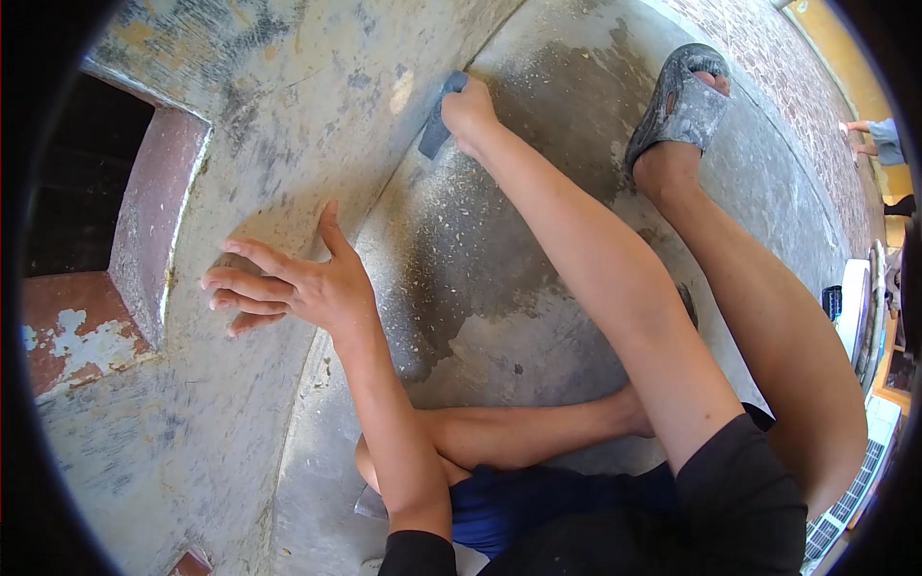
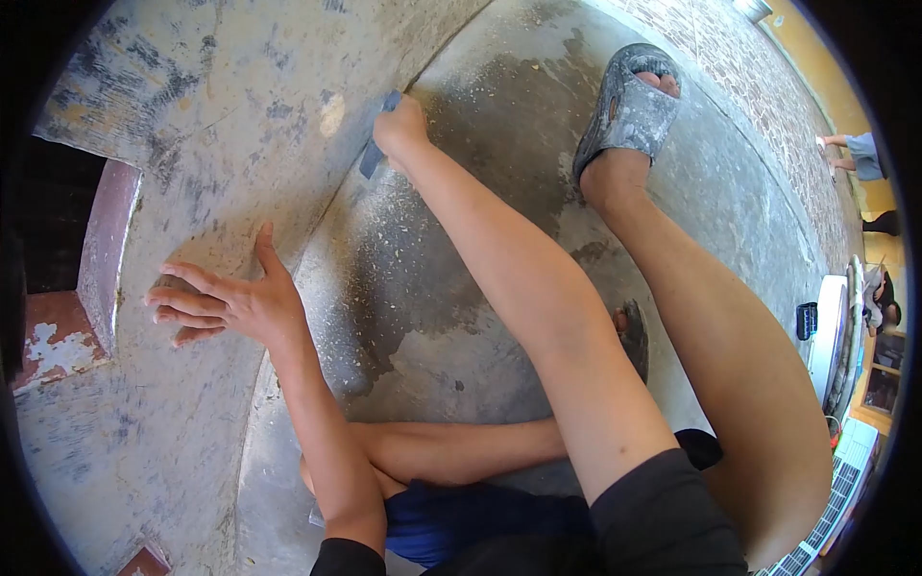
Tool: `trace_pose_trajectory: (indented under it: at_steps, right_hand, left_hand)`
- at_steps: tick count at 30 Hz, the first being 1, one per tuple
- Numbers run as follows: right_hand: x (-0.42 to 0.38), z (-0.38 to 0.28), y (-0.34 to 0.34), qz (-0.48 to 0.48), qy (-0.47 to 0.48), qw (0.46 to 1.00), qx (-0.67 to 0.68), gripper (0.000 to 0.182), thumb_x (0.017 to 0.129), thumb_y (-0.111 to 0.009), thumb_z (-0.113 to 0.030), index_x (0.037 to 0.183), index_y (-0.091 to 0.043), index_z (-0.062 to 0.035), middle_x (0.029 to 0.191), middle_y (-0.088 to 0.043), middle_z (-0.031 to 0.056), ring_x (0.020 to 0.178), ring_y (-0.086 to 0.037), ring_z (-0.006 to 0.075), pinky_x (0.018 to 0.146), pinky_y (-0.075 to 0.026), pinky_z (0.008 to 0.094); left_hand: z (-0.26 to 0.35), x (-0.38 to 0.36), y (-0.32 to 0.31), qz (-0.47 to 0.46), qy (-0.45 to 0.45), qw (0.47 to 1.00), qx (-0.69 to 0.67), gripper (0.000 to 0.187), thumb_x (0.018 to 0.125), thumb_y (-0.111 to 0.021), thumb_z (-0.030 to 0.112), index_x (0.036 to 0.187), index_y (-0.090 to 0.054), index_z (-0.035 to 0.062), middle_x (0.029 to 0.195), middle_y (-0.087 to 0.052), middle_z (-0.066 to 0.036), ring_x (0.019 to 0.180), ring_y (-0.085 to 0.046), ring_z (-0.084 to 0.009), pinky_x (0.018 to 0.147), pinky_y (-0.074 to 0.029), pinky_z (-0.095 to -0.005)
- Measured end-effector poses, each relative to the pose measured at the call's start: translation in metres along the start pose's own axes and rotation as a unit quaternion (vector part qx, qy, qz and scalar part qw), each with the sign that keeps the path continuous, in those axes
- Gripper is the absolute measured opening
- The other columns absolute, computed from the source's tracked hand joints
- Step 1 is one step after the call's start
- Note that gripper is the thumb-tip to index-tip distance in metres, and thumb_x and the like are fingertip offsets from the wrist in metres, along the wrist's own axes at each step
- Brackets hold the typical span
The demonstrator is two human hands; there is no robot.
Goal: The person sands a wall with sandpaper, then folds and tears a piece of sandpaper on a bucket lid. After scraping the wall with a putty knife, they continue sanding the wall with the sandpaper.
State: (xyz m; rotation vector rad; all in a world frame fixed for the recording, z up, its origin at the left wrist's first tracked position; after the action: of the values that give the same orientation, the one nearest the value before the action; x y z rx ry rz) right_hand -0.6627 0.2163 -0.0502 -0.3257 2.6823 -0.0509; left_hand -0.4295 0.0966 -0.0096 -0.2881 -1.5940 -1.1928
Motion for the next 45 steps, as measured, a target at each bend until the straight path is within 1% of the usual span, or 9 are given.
trace_pose_trajectory:
  at_steps: [4,7,12,17,25,31,37,38,45]
  right_hand:
    - [-0.031,0.027,-0.027,0.072,0.188,0.953,-0.225,0.047,0.085,-0.052,0.005,0.132,-0.056,0.0076,0.12,-0.065,0.0316,0.116,-0.063,0.0423,0.098,-0.05,0.0412]
    - [-0.005,0.018,-0.016,0.043,0.071,0.989,-0.121,0.041,0.085,-0.053,0.004,0.125,-0.06,0.0082,0.118,-0.065,0.0313,0.115,-0.063,0.043,0.097,-0.05,0.0425]
    - [-0.009,0.045,-0.032,0.121,0.191,0.956,-0.187,0.025,0.086,-0.054,0.004,0.107,-0.063,0.012,0.113,-0.067,0.0305,0.107,-0.066,0.0425,0.088,-0.053,0.0446]
    - [0.005,0.016,-0.023,0.05,0.01,0.999,0.016,0.032,0.087,-0.053,0.004,0.117,-0.06,0.0134,0.118,-0.064,0.0307,0.11,-0.064,0.043,0.095,-0.05,0.0439]
    - [-0.009,0.029,-0.039,0.075,0.088,0.99,-0.084,0.023,0.084,-0.054,0.004,0.105,-0.061,0.0119,0.111,-0.064,0.0319,0.107,-0.063,0.0444,0.091,-0.049,0.0464]
    - [-0.139,0.066,-0.042,-0.22,0.078,0.969,-0.084,0.016,0.092,-0.058,-0.002,0.104,-0.067,0.0023,0.092,-0.071,0.0106,0.086,-0.064,0.0189,0.079,-0.05,0.0366]
    - [-0.196,0.072,-0.016,-0.042,-0.001,0.999,0.032,0.018,0.089,-0.064,-0.004,0.105,-0.069,-0.0005,0.095,-0.071,0.0086,0.087,-0.064,0.0159,0.078,-0.05,0.0342]
    - [-0.207,0.071,-0.011,-0.05,0.004,0.998,0.031,0.018,0.089,-0.064,-0.004,0.105,-0.069,-0.0005,0.095,-0.071,0.0086,0.087,-0.064,0.0159,0.078,-0.05,0.0342]
    - [-0.259,0.09,0.023,-0.098,-0.083,0.942,0.31,0.023,0.083,-0.071,-0.008,0.105,-0.07,-0.0028,0.098,-0.072,0.0055,0.089,-0.067,0.0178,0.083,-0.052,0.0337]
  left_hand:
    - [0.0,0.001,-0.004,0.002,0.008,1.0,0.016,0.117,0.079,-0.08,0.059,0.159,-0.02,-0.0025,0.164,0.002,-0.032,0.152,0.016,-0.0469,0.113,0.017,-0.0658]
    - [0.005,0.002,-0.002,0.001,0.014,1.0,0.012,0.117,0.08,-0.079,0.06,0.159,-0.02,-0.0024,0.164,0.002,-0.033,0.152,0.016,-0.0473,0.113,0.017,-0.0657]
    - [0.003,0.002,-0.002,-0.001,0.01,1.0,0.019,0.116,0.079,-0.078,0.061,0.158,-0.022,-0.0025,0.164,0.002,-0.033,0.152,0.016,-0.0473,0.114,0.016,-0.0655]
    - [-0.001,0.002,-0.002,0.003,-0.001,1.0,0.017,0.116,0.079,-0.079,0.06,0.158,-0.022,-0.0026,0.164,0.003,-0.032,0.152,0.016,-0.0474,0.114,0.016,-0.0656]
    - [0.003,0.004,-0.002,0.008,0.0,1.0,0.0,0.114,0.081,-0.08,0.055,0.159,-0.02,-0.0031,0.164,0.002,-0.033,0.15,0.018,-0.0497,0.113,0.015,-0.0672]
    - [0.014,0.004,0.001,0.008,0.029,1.0,0.004,0.11,0.083,-0.08,0.048,0.159,-0.019,-0.0007,0.164,0.001,-0.031,0.151,0.014,-0.0491,0.114,0.014,-0.0675]
    - [0.034,0.016,0.047,-0.097,0.031,0.992,-0.08,0.099,0.084,-0.079,0.03,0.161,-0.021,0.0085,0.169,-0.004,-0.021,0.155,0.009,-0.0395,0.117,0.01,-0.0658]
    - [0.044,0.019,0.064,-0.109,0.038,0.992,-0.059,0.084,0.084,-0.077,0.02,0.156,-0.037,0.009,0.164,-0.025,-0.021,0.153,-0.018,-0.04,0.121,-0.011,-0.0605]
    - [0.017,-0.032,0.112,-0.222,0.132,0.934,-0.245,0.042,0.089,-0.076,0.016,0.126,-0.064,-0.0007,0.121,-0.069,-0.016,0.106,-0.066,-0.0299,0.093,-0.051,-0.04]
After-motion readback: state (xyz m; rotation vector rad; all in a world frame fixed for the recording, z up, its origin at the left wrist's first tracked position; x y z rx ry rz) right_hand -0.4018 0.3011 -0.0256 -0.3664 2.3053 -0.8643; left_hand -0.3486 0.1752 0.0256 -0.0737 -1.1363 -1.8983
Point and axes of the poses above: each hand's wrist, its own x-axis towards the middle knuckle, its own y-axis out of the back of the hand, z = x × y, the point moved 1 cm from there along x, towards the middle knuckle
